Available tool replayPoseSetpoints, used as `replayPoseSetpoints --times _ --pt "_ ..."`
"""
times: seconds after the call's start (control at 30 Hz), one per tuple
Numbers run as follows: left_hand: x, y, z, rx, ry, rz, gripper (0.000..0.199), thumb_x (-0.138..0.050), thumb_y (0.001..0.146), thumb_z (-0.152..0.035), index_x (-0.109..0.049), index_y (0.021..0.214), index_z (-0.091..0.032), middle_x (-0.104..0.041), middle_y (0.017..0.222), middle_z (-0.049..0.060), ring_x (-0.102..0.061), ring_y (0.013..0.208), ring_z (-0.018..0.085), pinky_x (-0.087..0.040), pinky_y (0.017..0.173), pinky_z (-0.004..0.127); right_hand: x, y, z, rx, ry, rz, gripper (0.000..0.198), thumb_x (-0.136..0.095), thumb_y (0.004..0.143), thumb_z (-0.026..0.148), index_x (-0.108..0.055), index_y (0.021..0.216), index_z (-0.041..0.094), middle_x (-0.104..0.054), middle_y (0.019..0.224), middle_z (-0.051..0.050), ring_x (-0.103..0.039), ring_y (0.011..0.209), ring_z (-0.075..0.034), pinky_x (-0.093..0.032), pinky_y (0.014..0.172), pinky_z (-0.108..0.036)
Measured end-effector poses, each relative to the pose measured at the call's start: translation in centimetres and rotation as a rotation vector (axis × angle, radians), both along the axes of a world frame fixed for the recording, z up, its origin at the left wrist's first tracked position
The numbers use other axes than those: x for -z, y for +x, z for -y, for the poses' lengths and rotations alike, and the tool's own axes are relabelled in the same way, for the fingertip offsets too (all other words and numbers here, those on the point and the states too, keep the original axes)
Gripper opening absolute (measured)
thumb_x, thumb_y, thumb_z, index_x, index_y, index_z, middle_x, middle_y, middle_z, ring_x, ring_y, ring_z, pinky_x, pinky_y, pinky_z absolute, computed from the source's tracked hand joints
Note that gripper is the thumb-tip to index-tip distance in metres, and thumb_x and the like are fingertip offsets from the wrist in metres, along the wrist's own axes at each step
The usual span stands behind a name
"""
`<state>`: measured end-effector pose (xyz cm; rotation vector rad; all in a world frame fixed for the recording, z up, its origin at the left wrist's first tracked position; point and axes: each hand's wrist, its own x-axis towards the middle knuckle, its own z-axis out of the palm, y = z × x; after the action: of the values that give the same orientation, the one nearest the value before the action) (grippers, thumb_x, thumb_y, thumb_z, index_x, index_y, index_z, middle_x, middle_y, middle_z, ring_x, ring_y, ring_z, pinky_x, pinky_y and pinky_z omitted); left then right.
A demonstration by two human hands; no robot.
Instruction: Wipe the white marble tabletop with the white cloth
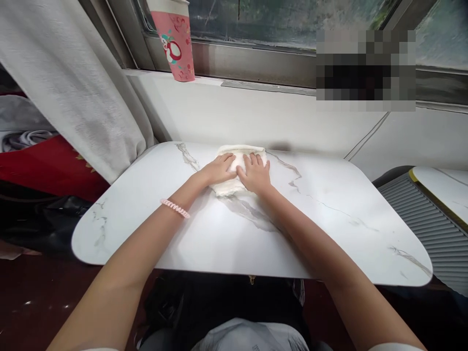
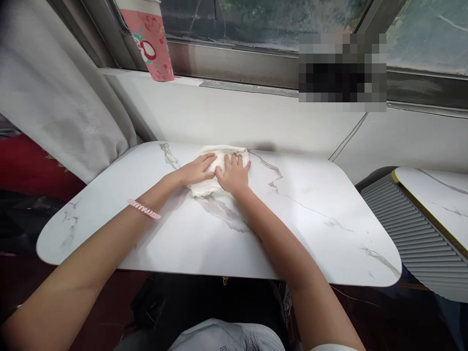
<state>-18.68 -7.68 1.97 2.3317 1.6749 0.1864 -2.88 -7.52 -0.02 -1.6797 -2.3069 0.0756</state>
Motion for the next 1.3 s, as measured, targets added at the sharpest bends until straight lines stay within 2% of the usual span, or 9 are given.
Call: replayPoseSetpoints --times 0.13,0.3,0.47,0.6,0.8,0.97,1.03,1.13,1.3 --pt "-1.1 -2.5 4.5 -0.043 -0.004 -0.072 0.074 -0.034 0.088 -0.048 -0.029 0.150 -0.008 -0.026 0.159 0.014 -0.023 0.147 0.026 -0.026 0.118 0.041 -0.2 -3.0 4.3 -0.063 0.107 0.060 0.057 -0.031 0.098 0.039 -0.042 0.144 0.005 -0.044 0.145 -0.024 -0.037 0.135 -0.038 -0.015 0.112 -0.066" --pt "-2.3 -5.3 11.9 -0.057 -0.074 -0.114 0.074 -0.030 0.091 -0.052 -0.027 0.151 -0.009 -0.024 0.160 0.012 -0.023 0.147 0.026 -0.027 0.118 0.043 -0.7 -5.2 10.3 -0.213 0.144 0.169 0.063 -0.034 0.098 0.040 -0.040 0.143 -0.003 -0.049 0.137 -0.031 -0.048 0.124 -0.041 -0.025 0.108 -0.060" --pt "-1.2 -6.6 18.6 -0.160 0.052 -0.092 0.062 -0.023 0.097 -0.044 -0.035 0.149 -0.011 -0.029 0.158 0.010 -0.027 0.146 0.023 -0.026 0.119 0.043 -0.8 -6.5 15.0 -0.344 0.151 0.158 0.064 -0.034 0.098 0.042 -0.038 0.145 -0.001 -0.046 0.141 -0.031 -0.045 0.128 -0.043 -0.028 0.107 -0.060" --pt "0.2 -6.6 21.3 -0.285 0.185 -0.132 0.062 -0.017 0.099 -0.039 -0.043 0.143 -0.004 -0.040 0.152 0.015 -0.035 0.143 0.022 -0.029 0.119 0.041 -0.6 -7.6 16.8 -0.417 0.155 0.109 0.063 -0.038 0.096 0.039 -0.040 0.143 -0.003 -0.045 0.141 -0.033 -0.044 0.130 -0.045 -0.027 0.109 -0.061" --pt "1.5 -9.0 22.8 -0.377 0.367 -0.138 0.057 -0.022 0.098 -0.037 -0.049 0.141 -0.012 -0.051 0.144 0.013 -0.048 0.135 0.026 -0.040 0.114 0.044 -0.2 -10.1 17.0 -0.517 0.165 -0.056 0.064 -0.039 0.096 0.040 -0.042 0.142 -0.002 -0.044 0.144 -0.030 -0.041 0.133 -0.043 -0.026 0.111 -0.061" --pt "2.0 -13.6 24.8 -0.466 0.413 -0.142 0.057 -0.026 0.096 -0.038 -0.035 0.151 -0.024 -0.052 0.144 0.008 -0.050 0.132 0.029 -0.042 0.112 0.049 -0.4 -14.6 16.9 -0.648 0.092 -0.137 0.065 -0.041 0.095 0.041 -0.040 0.142 -0.004 -0.039 0.146 -0.033 -0.038 0.135 -0.042 -0.022 0.114 -0.061" --pt "1.9 -15.7 24.7 -0.520 0.391 -0.148 0.058 -0.023 0.097 -0.041 -0.034 0.151 -0.024 -0.051 0.146 0.008 -0.050 0.133 0.028 -0.042 0.111 0.048 -0.4 -16.8 16.4 -0.683 0.070 -0.148 0.065 -0.039 0.096 0.044 -0.040 0.142 -0.002 -0.038 0.147 -0.031 -0.036 0.136 -0.041 -0.021 0.114 -0.060" --pt "1.7 -18.0 22.5 -0.498 0.371 -0.206 0.062 -0.017 0.096 -0.040 -0.039 0.147 -0.014 -0.049 0.146 0.013 -0.045 0.136 0.027 -0.036 0.115 0.044 -0.3 -19.3 14.7 -0.669 0.047 -0.146 0.063 -0.038 0.096 0.044 -0.039 0.142 0.002 -0.038 0.149 -0.028 -0.035 0.137 -0.039 -0.021 0.114 -0.058" --pt "1.6 -18.4 15.1 -0.394 0.326 -0.300 0.065 -0.015 0.095 -0.034 -0.045 0.139 0.002 -0.045 0.147 0.021 -0.040 0.140 0.027 -0.031 0.117 0.042 0.1 -20.0 9.7 -0.527 0.031 -0.129 0.059 -0.040 0.096 0.038 -0.038 0.144 0.004 -0.033 0.151 -0.029 -0.031 0.140 -0.039 -0.017 0.115 -0.059"
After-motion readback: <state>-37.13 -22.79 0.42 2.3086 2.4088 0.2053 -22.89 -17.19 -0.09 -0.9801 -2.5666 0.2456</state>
